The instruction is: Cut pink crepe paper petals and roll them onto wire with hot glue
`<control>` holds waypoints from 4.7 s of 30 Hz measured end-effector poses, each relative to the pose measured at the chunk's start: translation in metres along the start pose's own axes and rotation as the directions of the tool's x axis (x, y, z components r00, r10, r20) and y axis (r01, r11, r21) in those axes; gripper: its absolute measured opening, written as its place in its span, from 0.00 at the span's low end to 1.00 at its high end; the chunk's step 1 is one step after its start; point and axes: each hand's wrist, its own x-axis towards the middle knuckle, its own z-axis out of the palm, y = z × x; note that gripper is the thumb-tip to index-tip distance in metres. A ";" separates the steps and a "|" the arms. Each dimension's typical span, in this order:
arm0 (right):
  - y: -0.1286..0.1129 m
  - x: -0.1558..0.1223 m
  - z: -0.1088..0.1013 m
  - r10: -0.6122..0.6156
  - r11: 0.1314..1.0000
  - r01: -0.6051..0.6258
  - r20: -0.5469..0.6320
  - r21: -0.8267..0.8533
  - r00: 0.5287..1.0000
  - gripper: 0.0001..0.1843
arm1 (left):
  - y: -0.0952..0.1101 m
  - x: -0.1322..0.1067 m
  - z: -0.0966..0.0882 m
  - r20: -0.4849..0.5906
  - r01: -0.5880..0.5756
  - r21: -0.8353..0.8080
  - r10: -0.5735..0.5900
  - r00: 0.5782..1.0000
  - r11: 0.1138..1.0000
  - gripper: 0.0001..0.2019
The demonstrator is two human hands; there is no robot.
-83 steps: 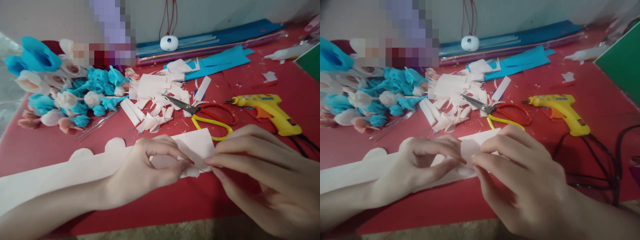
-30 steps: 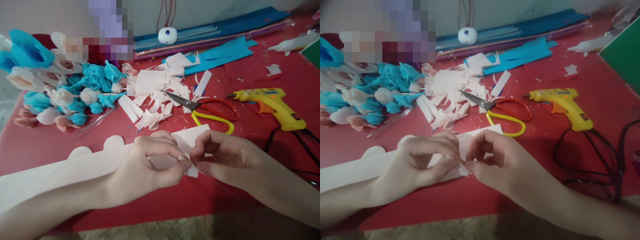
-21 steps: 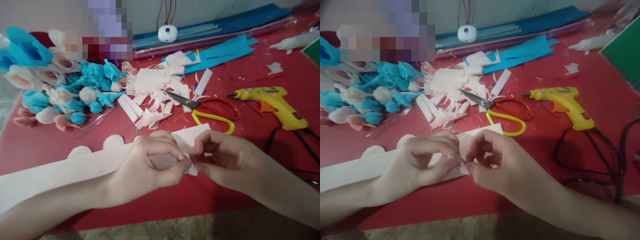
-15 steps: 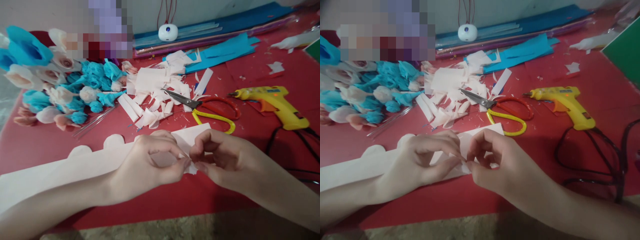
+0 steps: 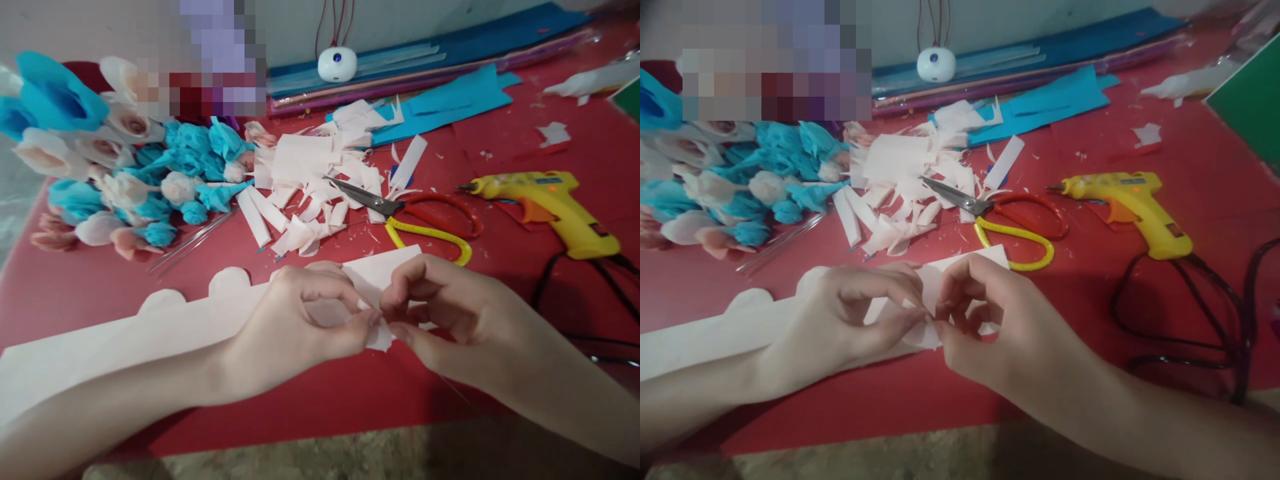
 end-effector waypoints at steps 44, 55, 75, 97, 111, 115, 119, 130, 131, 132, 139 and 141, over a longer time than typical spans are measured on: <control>-0.004 -0.005 0.001 -0.012 0.991 0.027 -0.114 0.134 0.993 0.13 | 0.010 -0.004 -0.001 0.026 0.023 -0.120 -0.020 0.999 0.993 0.05; -0.005 -0.004 0.001 -0.064 0.982 0.082 -0.110 0.168 0.992 0.11 | 0.009 -0.004 0.000 0.041 0.042 -0.226 -0.033 0.999 0.973 0.05; -0.006 -0.005 0.001 -0.091 0.994 0.098 -0.133 0.049 0.987 0.10 | 0.009 -0.002 -0.003 -0.057 -0.113 -0.025 0.112 0.992 0.993 0.06; -0.007 -0.003 0.000 -0.060 0.968 0.096 -0.156 0.231 0.986 0.15 | 0.006 -0.006 -0.004 0.011 -0.104 -0.197 0.108 0.994 0.975 0.09; -0.009 -0.005 0.003 -0.098 0.988 0.117 -0.178 0.104 0.979 0.13 | 0.007 -0.009 0.002 -0.033 -0.069 -0.238 0.062 0.997 0.969 0.10; -0.010 -0.007 0.006 -0.126 0.989 0.141 -0.229 0.047 0.965 0.14 | 0.006 -0.009 0.005 -0.080 -0.068 -0.229 0.051 0.996 0.971 0.08; -0.009 -0.009 0.008 -0.145 0.987 0.158 -0.220 0.042 0.965 0.14 | 0.003 -0.009 0.007 -0.129 -0.130 -0.216 0.104 0.986 0.968 0.08; -0.009 -0.005 0.004 -0.161 0.981 0.173 -0.136 0.084 0.977 0.13 | 0.006 -0.006 -0.002 -0.166 -0.220 -0.029 0.213 0.963 0.975 0.06; -0.009 -0.004 0.003 -0.160 0.982 0.172 -0.139 0.077 0.977 0.13 | 0.006 -0.006 -0.003 -0.159 -0.221 -0.024 0.214 0.964 0.975 0.06; -0.009 -0.004 0.003 -0.157 0.983 0.168 -0.138 0.070 0.978 0.13 | 0.006 -0.006 -0.003 -0.149 -0.218 -0.026 0.212 0.966 0.976 0.06; -0.009 -0.004 0.004 -0.135 0.989 0.141 -0.142 0.035 0.981 0.12 | 0.007 -0.005 -0.004 -0.091 -0.194 -0.057 0.188 0.978 0.979 0.08; -0.009 -0.005 0.004 -0.110 0.993 0.116 -0.134 0.034 0.985 0.12 | 0.008 -0.005 -0.005 -0.074 -0.189 -0.055 0.185 0.980 0.980 0.08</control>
